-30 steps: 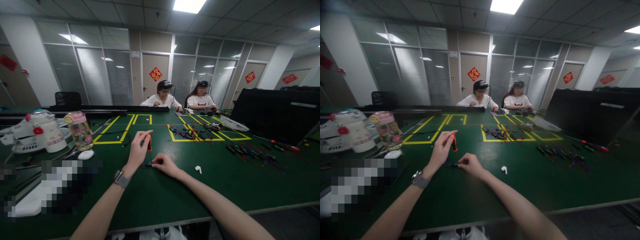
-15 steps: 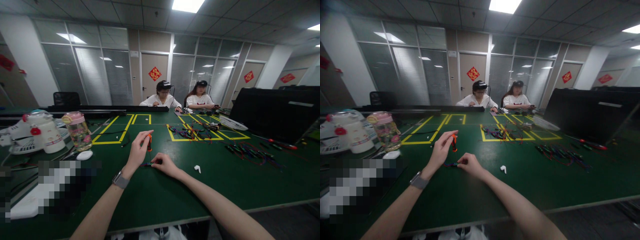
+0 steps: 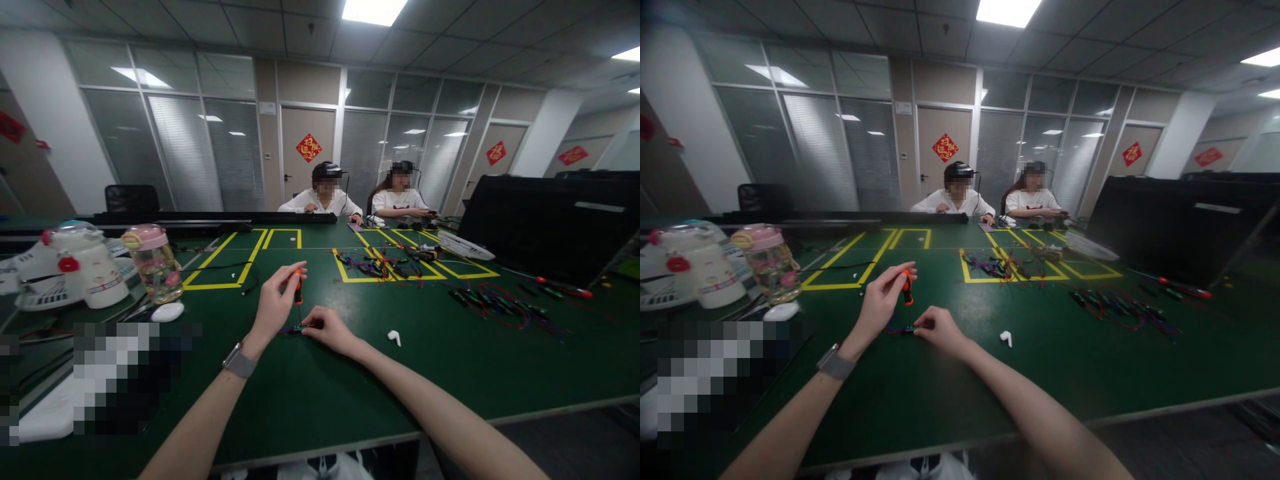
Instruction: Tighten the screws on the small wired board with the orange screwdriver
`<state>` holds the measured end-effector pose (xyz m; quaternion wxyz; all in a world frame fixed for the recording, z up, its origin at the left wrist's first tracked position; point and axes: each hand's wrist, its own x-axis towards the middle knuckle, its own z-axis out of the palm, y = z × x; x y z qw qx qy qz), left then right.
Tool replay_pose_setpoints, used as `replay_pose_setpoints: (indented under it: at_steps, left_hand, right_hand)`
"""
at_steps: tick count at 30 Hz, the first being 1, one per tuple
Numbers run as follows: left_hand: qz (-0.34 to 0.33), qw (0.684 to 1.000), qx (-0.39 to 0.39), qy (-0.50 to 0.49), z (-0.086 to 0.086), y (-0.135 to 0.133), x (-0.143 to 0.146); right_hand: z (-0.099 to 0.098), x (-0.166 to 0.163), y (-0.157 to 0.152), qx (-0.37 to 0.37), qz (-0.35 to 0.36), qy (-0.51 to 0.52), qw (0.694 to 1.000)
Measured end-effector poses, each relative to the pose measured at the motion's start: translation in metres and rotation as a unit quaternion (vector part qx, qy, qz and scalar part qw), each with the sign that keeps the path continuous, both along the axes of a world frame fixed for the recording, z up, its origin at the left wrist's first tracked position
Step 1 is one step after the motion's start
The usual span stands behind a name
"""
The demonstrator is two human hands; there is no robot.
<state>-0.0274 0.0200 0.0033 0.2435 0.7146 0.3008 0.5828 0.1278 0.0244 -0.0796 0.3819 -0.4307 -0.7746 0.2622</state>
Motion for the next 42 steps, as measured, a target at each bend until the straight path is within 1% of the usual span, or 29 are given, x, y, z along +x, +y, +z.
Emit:
replay_pose_setpoints:
  at_steps: [5,7,11,13,16,18,23,25,29,35,36,40,42]
  left_hand:
    - [0.079,0.996,0.041,0.013,-0.0009,-0.0005,0.0]
    - [0.074,0.996,0.038,0.022,0.0003,-0.0014,-0.0003]
    - [0.015,1.0,0.015,0.011,0.0027,-0.0018,-0.0006]
    - [0.023,1.0,0.016,0.002,0.0024,-0.0007,-0.0008]
    - [0.069,0.997,0.038,0.0,0.0008,0.0012,-0.0014]
    - [0.078,0.996,0.038,0.004,0.0003,0.0015,-0.0016]
    - [0.014,1.0,0.003,0.006,0.0015,-0.0005,-0.0006]
    - [0.017,1.0,0.005,0.003,0.0012,-0.0007,-0.0002]
    - [0.049,0.998,0.024,0.011,0.0001,-0.0004,-0.0001]
    - [0.002,1.0,0.003,0.01,0.0018,-0.0018,0.0006]
    - [0.008,1.0,0.006,0.012,0.0018,-0.0017,0.0007]
    - [0.075,0.996,0.042,0.015,-0.0006,0.0011,0.0004]
    - [0.082,0.996,0.041,0.015,-0.0015,0.0024,-0.0002]
  right_hand:
    - [0.0005,-0.0001,-0.0002,-0.001,0.0,-0.004,1.0]
    - [0.0006,-0.0002,-0.0003,0.0,0.0,-0.004,1.0]
    - [0.0004,-0.0001,-0.0001,0.002,-0.001,-0.005,1.0]
    - [0.0001,-0.0001,0.0001,0.002,0.0,-0.005,1.0]
    - [-0.0001,0.0,0.0002,0.002,-0.001,-0.003,1.0]
    - [0.0,0.0,0.0,0.002,-0.003,-0.003,1.0]
    - [-0.0001,0.0002,0.0001,0.002,-0.004,-0.003,1.0]
    - [-0.0008,0.0003,0.0007,0.004,-0.003,-0.004,1.0]
    - [-0.0025,0.0005,0.0016,0.01,0.003,0.001,1.0]
    - [-0.0021,0.0007,0.0011,0.01,0.004,0.01,1.0]
    - [-0.0019,0.0006,0.0011,0.01,0.003,0.008,1.0]
    - [-0.0021,0.0002,0.0015,0.006,-0.001,-0.004,1.0]
    - [-0.0023,0.0001,0.0017,0.007,-0.001,-0.005,1.0]
